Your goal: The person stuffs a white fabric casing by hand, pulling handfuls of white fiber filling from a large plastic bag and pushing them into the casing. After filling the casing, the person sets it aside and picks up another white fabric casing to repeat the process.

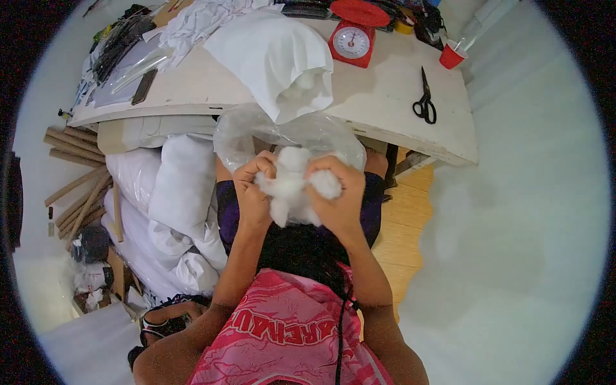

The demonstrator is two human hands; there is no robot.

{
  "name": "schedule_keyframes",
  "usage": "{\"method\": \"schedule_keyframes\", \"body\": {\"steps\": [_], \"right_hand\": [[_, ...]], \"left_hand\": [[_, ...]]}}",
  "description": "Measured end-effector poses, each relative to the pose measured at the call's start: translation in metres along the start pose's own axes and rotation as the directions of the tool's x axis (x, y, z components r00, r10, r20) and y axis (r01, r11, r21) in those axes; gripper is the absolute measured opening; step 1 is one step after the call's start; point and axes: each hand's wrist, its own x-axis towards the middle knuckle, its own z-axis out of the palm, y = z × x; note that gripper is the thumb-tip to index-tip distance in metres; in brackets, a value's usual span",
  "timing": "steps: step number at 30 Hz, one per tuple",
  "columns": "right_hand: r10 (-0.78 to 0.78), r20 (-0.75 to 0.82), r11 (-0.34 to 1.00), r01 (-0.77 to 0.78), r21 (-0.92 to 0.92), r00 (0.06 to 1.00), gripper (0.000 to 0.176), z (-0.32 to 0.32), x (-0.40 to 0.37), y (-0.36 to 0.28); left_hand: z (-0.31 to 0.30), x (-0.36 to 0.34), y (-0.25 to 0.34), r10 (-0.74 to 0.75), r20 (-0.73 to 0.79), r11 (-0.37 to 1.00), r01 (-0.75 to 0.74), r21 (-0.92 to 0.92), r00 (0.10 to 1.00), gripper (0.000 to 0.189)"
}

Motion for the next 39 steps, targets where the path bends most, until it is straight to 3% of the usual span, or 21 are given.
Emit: {"method": "schedule_keyframes", "body": {"steps": [9,11,12,13,15,16,17,19,20,21,22,24,25,26,28,29,31,32,34,36,39], "right_hand": [[0.013,-0.166,0.999,-0.021,-0.049,0.986,0.017,-0.027,0.002,0.014],[-0.032,-0.391,0.972,-0.064,-0.228,0.92,0.019,-0.032,0.002,0.015],[-0.036,-0.5,0.97,-0.09,-0.227,0.865,0.019,-0.038,0.006,0.018],[-0.04,-0.601,0.968,-0.118,-0.222,0.798,0.018,-0.047,0.01,0.024],[0.031,-0.587,0.968,-0.171,-0.185,0.809,0.02,-0.053,0.015,0.022],[-0.011,-0.47,0.957,-0.126,-0.261,0.883,0.021,-0.051,0.014,0.019],[-0.045,-0.343,0.941,-0.076,-0.331,0.938,0.023,-0.043,0.014,0.011],[0.108,-0.173,0.983,-0.132,-0.13,0.979,0.044,-0.015,-0.002,0.008],[0.144,-0.075,0.987,-0.148,-0.054,0.987,0.053,0.001,-0.009,-0.001],[0.301,-0.062,0.925,-0.275,0.261,0.952,0.059,0.018,-0.017,-0.003],[0.439,0.002,0.751,-0.368,0.549,0.898,0.064,0.03,-0.023,-0.002],[0.466,-0.053,0.738,-0.355,0.574,0.883,0.066,0.036,-0.015,-0.013],[0.488,-0.108,0.731,-0.338,0.593,0.866,0.067,0.038,-0.01,-0.016],[0.487,-0.112,0.73,-0.333,0.597,0.866,0.067,0.038,-0.007,-0.013],[0.306,-0.293,0.846,-0.118,0.519,0.906,0.052,0.031,-0.001,-0.004],[0.307,-0.296,0.849,-0.12,0.515,0.905,0.052,0.026,0.0,0.001],[0.039,-0.333,0.998,-0.021,0.055,0.942,0.034,0.017,0.002,0.012],[0.036,-0.337,0.998,-0.019,0.052,0.941,0.034,0.014,0.004,0.018],[0.211,-0.46,0.928,-0.029,0.372,0.862,0.009,0.009,0.01,0.031],[0.223,-0.495,0.906,0.009,0.423,0.84,0.01,0.006,0.016,0.038],[0.293,-0.529,0.836,0.055,0.546,0.797,0.012,0.001,0.022,0.046]], "left_hand": [[0.001,0.003,0.011,-0.04,0.013,0.941,0.043,-0.337,0.999,0.014],[-0.007,0.003,0.011,-0.04,-0.06,0.858,0.003,-0.513,0.997,0.015],[-0.019,0.004,0.007,-0.036,-0.059,0.86,0.001,-0.511,0.998,0.015],[-0.036,0.005,0.001,-0.02,-0.017,0.827,0.008,-0.561,1.0,0.003],[-0.038,0.005,0.01,-0.391,-0.057,0.497,0.159,-0.853,0.919,0.029],[-0.038,0.005,0.015,-0.555,-0.074,0.296,0.113,-0.949,0.829,0.043],[-0.04,0.003,-0.001,-0.37,-0.016,0.369,0.132,-0.92,0.929,0.051],[-0.027,0.003,-0.007,-0.173,0.069,0.436,0.139,-0.889,0.983,0.06],[-0.009,0.003,0.004,-0.177,-0.017,0.659,0.106,-0.744,0.984,0.06],[0.01,0.002,0.015,-0.159,-0.103,0.837,0.078,-0.541,0.982,0.06],[0.018,0.002,0.006,-0.094,-0.165,0.928,0.026,-0.371,0.982,0.055],[0.036,0.002,-0.008,0.038,-0.284,0.999,-0.033,0.023,0.958,0.047],[0.038,0.001,-0.008,0.239,-0.142,0.958,-0.209,0.198,0.961,0.041],[0.042,0.002,-0.011,0.319,-0.136,0.917,-0.269,0.296,0.938,0.028],[0.04,0.001,-0.012,0.312,-0.08,0.909,-0.274,0.313,0.947,0.024],[0.041,-0.002,-0.012,0.301,-0.031,0.903,-0.274,0.331,0.953,0.021],[0.046,-0.011,-0.007,0.26,-0.025,0.901,-0.234,0.365,0.965,0.021],[0.048,-0.014,-0.004,0.224,-0.018,0.893,-0.198,0.403,0.974,0.022],[0.048,-0.018,-0.003,0.23,0.041,0.897,-0.228,0.378,0.972,0.023],[0.048,-0.021,-0.002,0.231,0.104,0.902,-0.253,0.351,0.967,0.024],[0.045,-0.026,-0.001,0.193,0.067,0.915,-0.204,0.349,0.979,0.022]]}}
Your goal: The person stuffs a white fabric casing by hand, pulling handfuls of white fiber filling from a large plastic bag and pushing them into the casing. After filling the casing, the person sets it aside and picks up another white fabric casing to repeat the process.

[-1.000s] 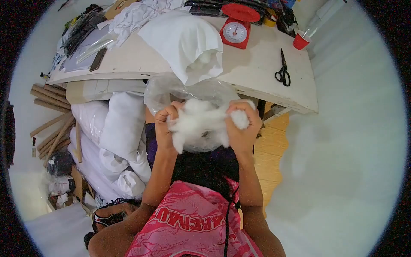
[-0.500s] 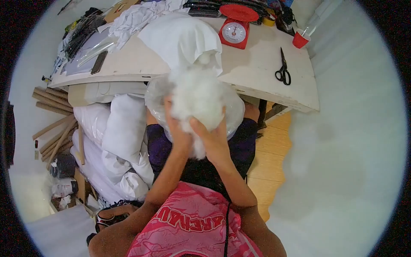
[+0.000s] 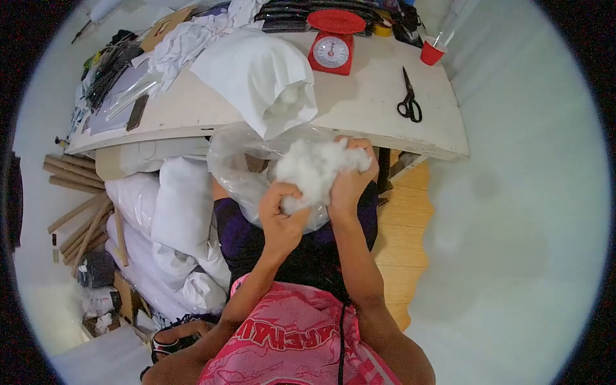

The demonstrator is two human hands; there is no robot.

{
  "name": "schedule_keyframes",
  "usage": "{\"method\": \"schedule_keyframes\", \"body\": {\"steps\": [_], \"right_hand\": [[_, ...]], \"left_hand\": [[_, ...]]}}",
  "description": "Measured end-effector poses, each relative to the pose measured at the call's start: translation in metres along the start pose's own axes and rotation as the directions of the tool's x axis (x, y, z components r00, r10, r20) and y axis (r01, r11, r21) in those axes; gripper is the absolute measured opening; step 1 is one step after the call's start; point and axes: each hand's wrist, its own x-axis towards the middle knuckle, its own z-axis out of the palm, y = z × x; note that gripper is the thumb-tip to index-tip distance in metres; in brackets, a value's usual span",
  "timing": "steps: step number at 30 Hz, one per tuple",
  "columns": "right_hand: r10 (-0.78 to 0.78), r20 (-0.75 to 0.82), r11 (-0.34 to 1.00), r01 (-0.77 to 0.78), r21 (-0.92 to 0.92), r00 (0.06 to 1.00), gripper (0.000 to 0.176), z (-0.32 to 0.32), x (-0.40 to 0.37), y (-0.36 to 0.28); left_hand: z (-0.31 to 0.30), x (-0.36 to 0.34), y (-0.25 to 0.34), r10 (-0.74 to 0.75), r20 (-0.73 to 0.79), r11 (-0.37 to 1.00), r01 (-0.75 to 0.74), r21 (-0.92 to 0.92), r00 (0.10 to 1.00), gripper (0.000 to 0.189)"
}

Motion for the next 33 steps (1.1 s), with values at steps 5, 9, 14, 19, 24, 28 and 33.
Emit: {"method": "schedule_keyframes", "body": {"steps": [5,9,14,19,24,28,33], "right_hand": [[0.093,-0.152,0.994,-0.1,-0.041,0.984,0.005,-0.03,0.056,-0.006],[0.132,0.43,0.873,-0.31,0.376,0.893,0.022,-0.039,0.075,-0.028],[0.03,0.497,0.975,-0.136,0.178,0.867,0.032,-0.023,0.007,-0.006],[0.001,0.54,0.974,-0.123,0.188,0.841,0.038,-0.01,-0.022,0.0],[-0.036,0.367,0.883,-0.142,0.447,0.929,0.035,-0.017,-0.025,-0.009],[0.023,0.284,0.993,-0.055,0.105,0.959,0.041,-0.047,0.009,-0.019],[0.099,0.451,0.776,0.215,-0.593,0.887,0.061,-0.027,-0.031,0.004]], "left_hand": [[-0.036,-0.019,-0.037,-0.1,-0.069,0.994,0.097,-0.042,0.993,0.03],[-0.041,0.0,-0.028,-0.249,-0.011,0.878,0.22,-0.425,0.969,0.069],[0.006,0.019,0.01,-0.244,0.142,0.866,0.281,-0.413,0.959,0.069],[-0.011,0.02,-0.028,0.29,0.227,0.886,-0.35,0.304,0.93,0.056],[-0.033,0.023,-0.041,0.13,0.08,0.947,-0.148,0.286,0.988,0.044],[-0.051,0.027,-0.026,-0.718,-0.033,0.498,0.48,-0.723,0.695,0.042],[-0.046,-0.01,-0.079,-0.525,0.145,0.568,0.472,-0.674,0.839,0.05]]}}
